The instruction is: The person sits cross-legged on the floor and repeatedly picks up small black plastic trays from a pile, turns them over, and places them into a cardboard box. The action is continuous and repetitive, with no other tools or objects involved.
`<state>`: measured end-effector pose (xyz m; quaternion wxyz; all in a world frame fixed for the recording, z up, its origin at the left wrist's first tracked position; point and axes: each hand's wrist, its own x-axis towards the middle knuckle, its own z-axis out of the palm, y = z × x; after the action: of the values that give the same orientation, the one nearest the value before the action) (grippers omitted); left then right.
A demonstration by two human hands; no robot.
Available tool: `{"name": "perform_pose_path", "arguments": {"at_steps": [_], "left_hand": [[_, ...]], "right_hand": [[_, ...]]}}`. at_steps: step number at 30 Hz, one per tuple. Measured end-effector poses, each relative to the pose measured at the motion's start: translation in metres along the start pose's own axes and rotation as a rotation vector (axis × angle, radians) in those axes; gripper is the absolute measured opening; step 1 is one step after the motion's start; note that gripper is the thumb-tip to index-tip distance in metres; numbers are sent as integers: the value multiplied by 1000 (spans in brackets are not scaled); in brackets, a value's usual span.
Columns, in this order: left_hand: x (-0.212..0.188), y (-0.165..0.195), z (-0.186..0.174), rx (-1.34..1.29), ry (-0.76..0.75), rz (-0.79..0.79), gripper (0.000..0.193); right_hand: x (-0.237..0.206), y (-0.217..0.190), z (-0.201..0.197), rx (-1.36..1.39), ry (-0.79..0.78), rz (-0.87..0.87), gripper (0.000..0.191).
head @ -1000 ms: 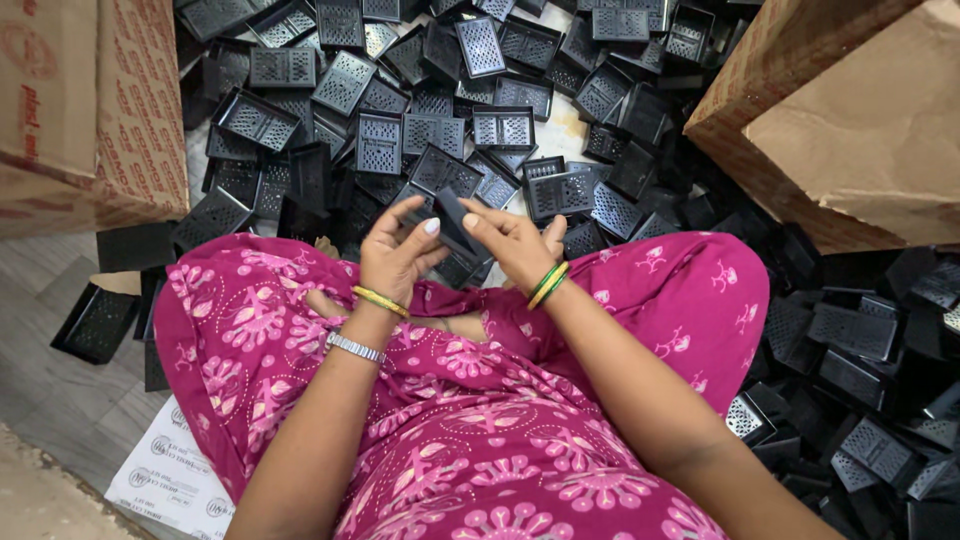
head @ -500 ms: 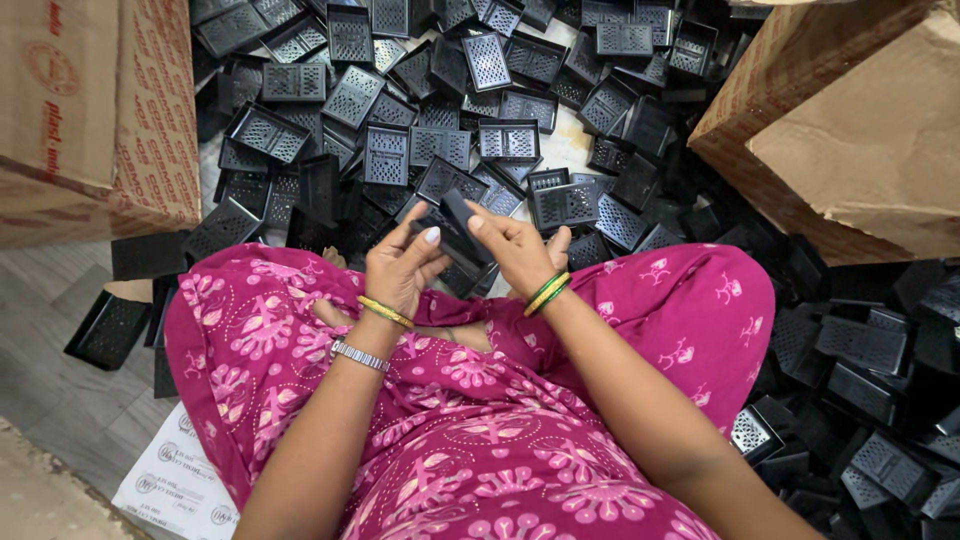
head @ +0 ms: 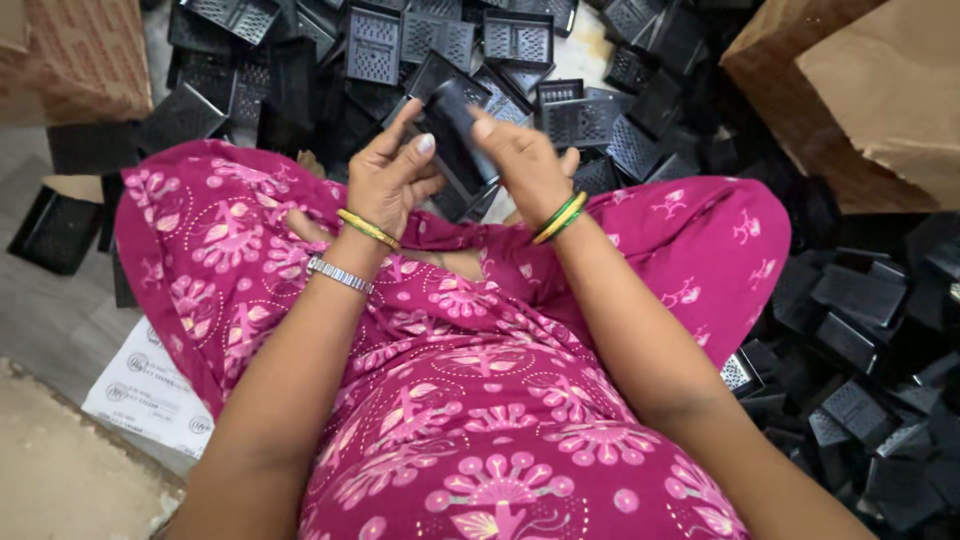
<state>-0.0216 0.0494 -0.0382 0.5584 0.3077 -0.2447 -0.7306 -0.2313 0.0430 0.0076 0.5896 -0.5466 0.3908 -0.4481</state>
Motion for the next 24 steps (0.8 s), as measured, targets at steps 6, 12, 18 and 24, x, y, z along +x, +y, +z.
{"name": "perform_pose_path", "arguments": {"at_steps": [6,12,18,24], "left_hand": [[-6,20,6,-208,-110,51,53],[-6,19,2,-229,-127,29,56],[-6,17,3,-184,-105,42,53],[-2,10,8,-52,-15,18,51]], "right_hand": [[3,-17,-12,671,7,291,57],[0,-23,-15,758,-31,323,62],[2,-20,-11,587,63,337,58],[-8,-3,2,-37,-41,227,52]]}}
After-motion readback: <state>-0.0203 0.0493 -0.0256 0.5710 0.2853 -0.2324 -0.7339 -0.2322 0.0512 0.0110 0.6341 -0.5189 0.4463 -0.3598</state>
